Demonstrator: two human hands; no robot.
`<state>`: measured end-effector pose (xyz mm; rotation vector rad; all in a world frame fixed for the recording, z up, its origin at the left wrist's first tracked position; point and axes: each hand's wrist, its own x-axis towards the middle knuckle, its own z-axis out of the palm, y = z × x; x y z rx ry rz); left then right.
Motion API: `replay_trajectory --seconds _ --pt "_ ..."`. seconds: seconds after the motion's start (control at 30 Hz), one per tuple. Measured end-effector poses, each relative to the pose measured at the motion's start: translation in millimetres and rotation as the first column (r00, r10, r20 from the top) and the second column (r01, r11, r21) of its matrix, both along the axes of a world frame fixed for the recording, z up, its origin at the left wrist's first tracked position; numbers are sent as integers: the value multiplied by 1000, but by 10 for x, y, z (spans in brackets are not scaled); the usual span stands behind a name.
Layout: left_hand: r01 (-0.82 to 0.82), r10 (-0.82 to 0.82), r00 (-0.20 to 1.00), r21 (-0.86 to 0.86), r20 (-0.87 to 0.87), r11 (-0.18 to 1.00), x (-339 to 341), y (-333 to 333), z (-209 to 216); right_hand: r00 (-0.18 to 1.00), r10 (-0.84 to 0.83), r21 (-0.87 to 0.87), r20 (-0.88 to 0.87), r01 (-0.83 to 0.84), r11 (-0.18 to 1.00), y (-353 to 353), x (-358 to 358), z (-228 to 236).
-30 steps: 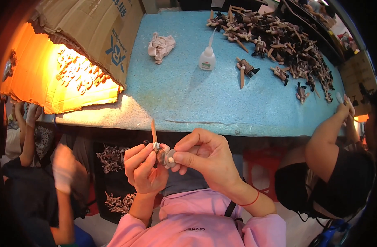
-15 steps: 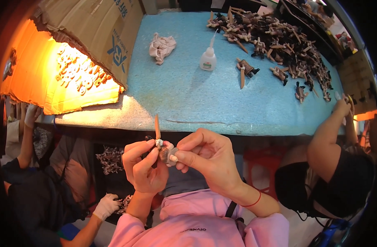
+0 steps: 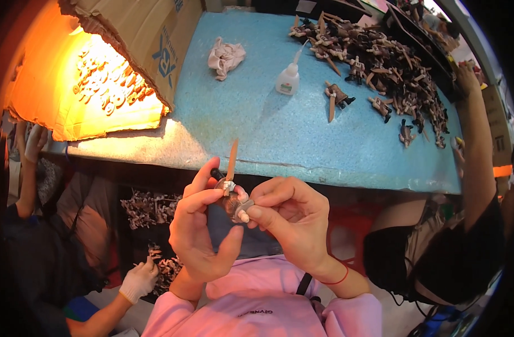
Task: The person assembles small plastic toy figurines by hand, joining plastic parts with glue from a glue bottle.
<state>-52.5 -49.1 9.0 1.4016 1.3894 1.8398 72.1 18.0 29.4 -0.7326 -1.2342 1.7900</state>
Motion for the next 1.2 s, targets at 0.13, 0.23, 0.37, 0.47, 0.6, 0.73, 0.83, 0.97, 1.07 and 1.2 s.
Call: replay_trajectory --seconds 0.13,0.23,0.37,0.47,0.6,0.73,0.83,0.97,1.07,1.2 --pt "-78 79 974 15 -211 997 -5 29 -24 998 42 -12 -55 -43 999 21 45 -17" --pt "-106 116 952 49 -285 993 -33 28 -31 997 57 -51 -61 -60 997 29 52 -19" --pt "-195 226 892 117 -392 974 -41 50 0 989 106 -196 -98 -124 973 64 67 -1" --pt "-185 234 885 158 -403 970 -75 40 -9 986 120 -243 -112 -145 959 61 59 29" --pt "-132 163 908 105 -387 986 -106 4 12 987 125 -179 -105 -142 974 43 47 51" --pt "-146 187 910 136 -371 980 -93 30 5 988 104 -134 -118 -120 984 58 47 14" --pt "-75 92 967 81 -236 994 -62 15 25 991 91 -60 -96 -97 993 29 58 29" --pt "-24 31 985 42 -171 999 -63 -25 100 992 81 53 -95 -76 996 5 70 6" --pt "-33 43 990 72 -133 997 -45 -14 104 991 85 114 -105 -72 991 1 77 -26" --pt "-78 90 981 73 -174 994 -12 7 136 992 81 149 -99 -66 987 -5 82 -20"
